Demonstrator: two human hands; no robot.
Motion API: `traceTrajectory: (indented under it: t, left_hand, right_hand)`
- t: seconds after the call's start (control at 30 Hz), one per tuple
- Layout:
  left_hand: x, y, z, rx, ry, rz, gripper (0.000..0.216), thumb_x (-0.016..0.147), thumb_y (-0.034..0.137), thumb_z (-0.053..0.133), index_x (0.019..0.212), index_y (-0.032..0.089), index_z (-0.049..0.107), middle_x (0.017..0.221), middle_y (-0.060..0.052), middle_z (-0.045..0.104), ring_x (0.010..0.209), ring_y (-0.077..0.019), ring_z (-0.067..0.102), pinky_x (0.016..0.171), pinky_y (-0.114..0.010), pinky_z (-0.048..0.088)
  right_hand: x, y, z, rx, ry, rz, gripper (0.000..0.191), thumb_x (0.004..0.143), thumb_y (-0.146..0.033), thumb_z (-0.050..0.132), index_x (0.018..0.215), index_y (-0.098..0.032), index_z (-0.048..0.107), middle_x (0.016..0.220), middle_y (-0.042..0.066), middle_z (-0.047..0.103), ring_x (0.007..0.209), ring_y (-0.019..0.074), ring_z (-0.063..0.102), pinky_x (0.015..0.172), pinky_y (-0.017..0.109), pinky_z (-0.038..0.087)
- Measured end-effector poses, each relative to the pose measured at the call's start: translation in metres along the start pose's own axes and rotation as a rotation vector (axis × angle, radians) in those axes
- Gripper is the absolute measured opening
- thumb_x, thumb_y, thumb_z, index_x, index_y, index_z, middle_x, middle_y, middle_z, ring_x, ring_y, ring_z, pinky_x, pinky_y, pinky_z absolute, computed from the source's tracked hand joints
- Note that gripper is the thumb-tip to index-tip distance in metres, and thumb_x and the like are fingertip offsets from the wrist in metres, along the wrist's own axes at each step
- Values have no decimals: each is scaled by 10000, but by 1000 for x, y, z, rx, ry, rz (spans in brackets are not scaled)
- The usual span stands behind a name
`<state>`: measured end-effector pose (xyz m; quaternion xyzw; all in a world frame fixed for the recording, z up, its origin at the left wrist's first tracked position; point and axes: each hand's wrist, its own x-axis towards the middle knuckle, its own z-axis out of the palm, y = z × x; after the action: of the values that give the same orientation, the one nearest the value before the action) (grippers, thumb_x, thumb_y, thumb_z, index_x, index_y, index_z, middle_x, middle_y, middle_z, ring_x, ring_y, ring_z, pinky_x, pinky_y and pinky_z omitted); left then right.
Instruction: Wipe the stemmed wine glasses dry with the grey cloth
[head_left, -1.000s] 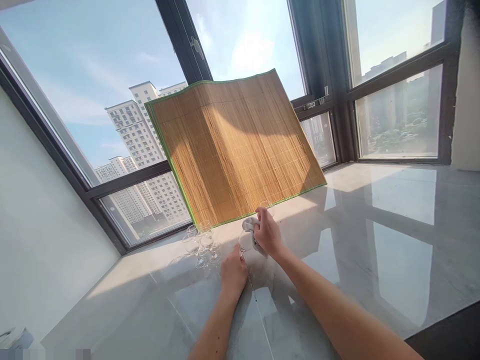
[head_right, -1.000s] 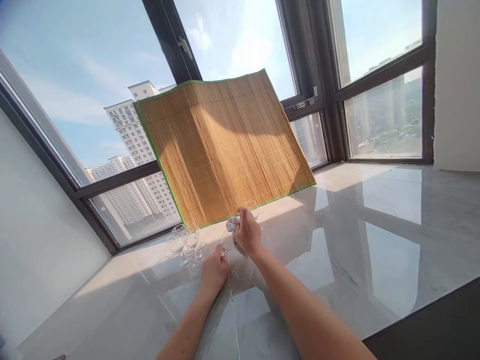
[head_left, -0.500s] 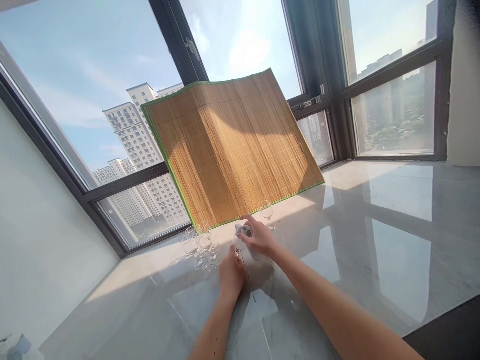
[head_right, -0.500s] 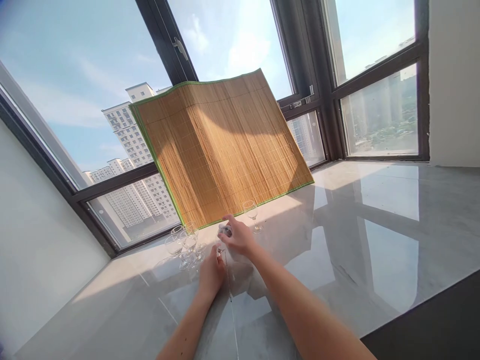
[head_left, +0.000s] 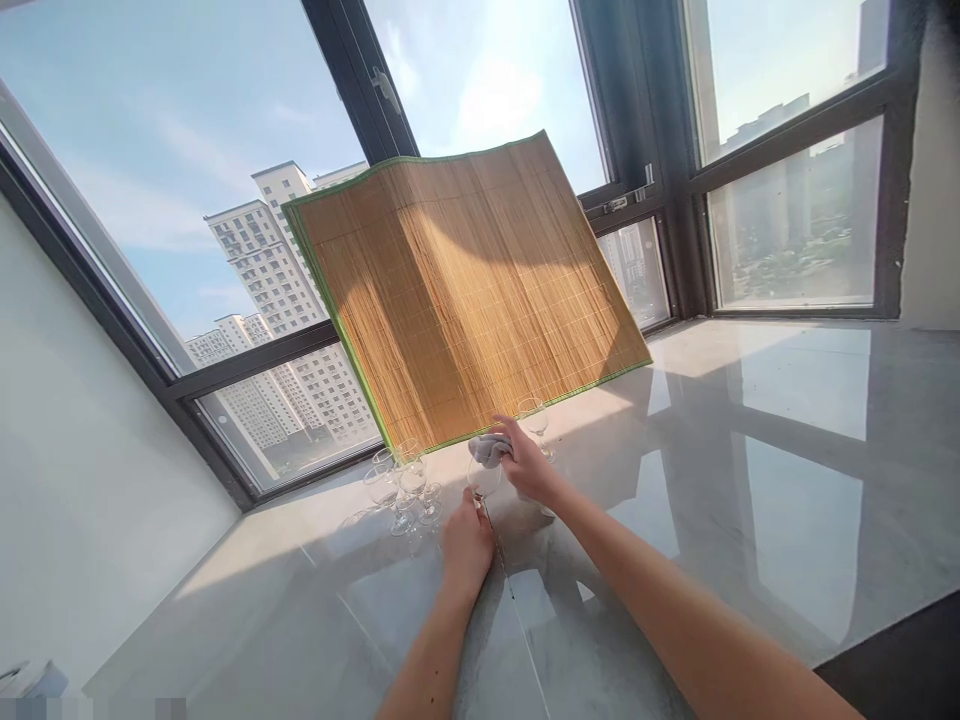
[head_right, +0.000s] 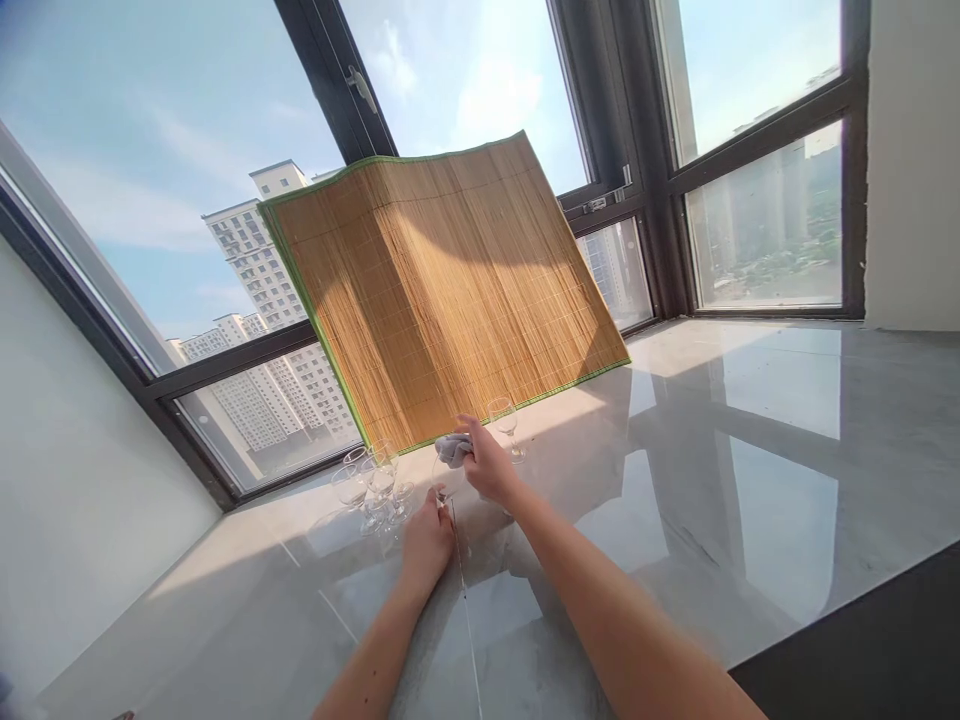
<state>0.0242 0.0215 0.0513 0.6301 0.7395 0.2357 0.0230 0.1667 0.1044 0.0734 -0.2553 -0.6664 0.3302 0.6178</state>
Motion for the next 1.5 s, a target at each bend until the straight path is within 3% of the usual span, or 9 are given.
traceTrajectory:
  t: [0.1, 0.3, 0.47, 0.57, 0.7, 0.8, 1.07, 1.3, 1.5]
  left_hand:
    - [-1, 0, 0, 26, -10, 20, 441, 961, 207, 330, 1376, 207, 480, 990, -105, 727, 954, -245, 674, 780, -299, 434]
    - [-2, 1, -1, 69, -3, 37, 442, 946, 164, 347, 1364, 213, 483, 980, -98, 727, 927, -229, 676, 741, -283, 419]
    - [-1, 0, 0, 58, -17, 49, 428, 935, 163, 375, 1329, 249, 518, 950, -73, 729, 893, -221, 672, 741, -280, 415]
    - [0, -2, 1, 18, -17, 61, 428, 934, 174, 368, 1321, 268, 524, 937, -59, 729, 881, -223, 668, 734, -284, 414]
    - [0, -3, 2, -1, -9, 55, 419, 939, 199, 367, 1323, 272, 517, 912, -53, 724, 875, -229, 666, 733, -291, 412]
    - [0, -3, 1, 5, -16, 45, 417, 943, 203, 363, 1327, 269, 511, 912, -57, 722, 870, -226, 667, 728, -289, 407]
    - [1, -3, 4, 32, 5, 29, 405, 940, 184, 369, 1321, 232, 497, 933, -76, 726, 897, -229, 673, 726, -282, 399]
    - [0, 0, 2, 76, 3, 36, 272, 932, 195, 386, 1131, 186, 572, 928, -109, 720, 864, -242, 674, 705, -292, 398]
    - [0, 0, 1, 71, 8, 45, 263, 930, 203, 400, 1131, 205, 570, 918, -95, 723, 846, -233, 673, 685, -286, 385]
  right_hand:
    - [0, -3, 0, -22, 39, -27, 670, 692, -101, 447, 1335, -288, 448, 1192, 72, 643, 1017, 217, 589, 898, 401, 452]
    - [3, -12, -8, -244, -91, -24, 517, 651, -40, 448, 1087, -259, 619, 860, 16, 689, 829, 195, 580, 768, 303, 432]
    - [5, -11, -9, 4, -202, 98, 558, 627, -78, 421, 1142, -236, 571, 794, 8, 654, 744, 181, 589, 695, 296, 451]
    - [6, -8, -7, 2, -35, 87, 656, 640, -131, 475, 1287, -242, 459, 962, 36, 626, 816, 183, 584, 711, 305, 465]
    - [7, -6, -9, -276, 152, 172, 668, 703, -251, 581, 1345, -236, 393, 1036, 46, 589, 761, 165, 567, 655, 286, 432]
    - [7, -10, -10, -338, 94, 196, 622, 771, -255, 553, 1364, -241, 364, 1022, 38, 622, 703, 148, 575, 618, 265, 402]
    - [1, -31, -8, -344, -71, 6, 410, 794, -146, 477, 1189, -245, 525, 954, 13, 688, 834, 169, 609, 714, 271, 402]
    - [7, -20, -5, -188, -188, 98, 219, 824, -237, 473, 1008, -203, 588, 597, -38, 562, 582, 148, 510, 575, 262, 366]
    - [12, -5, -4, -180, -40, 269, 485, 761, -230, 562, 1234, -187, 467, 839, 24, 649, 763, 183, 607, 649, 277, 433]
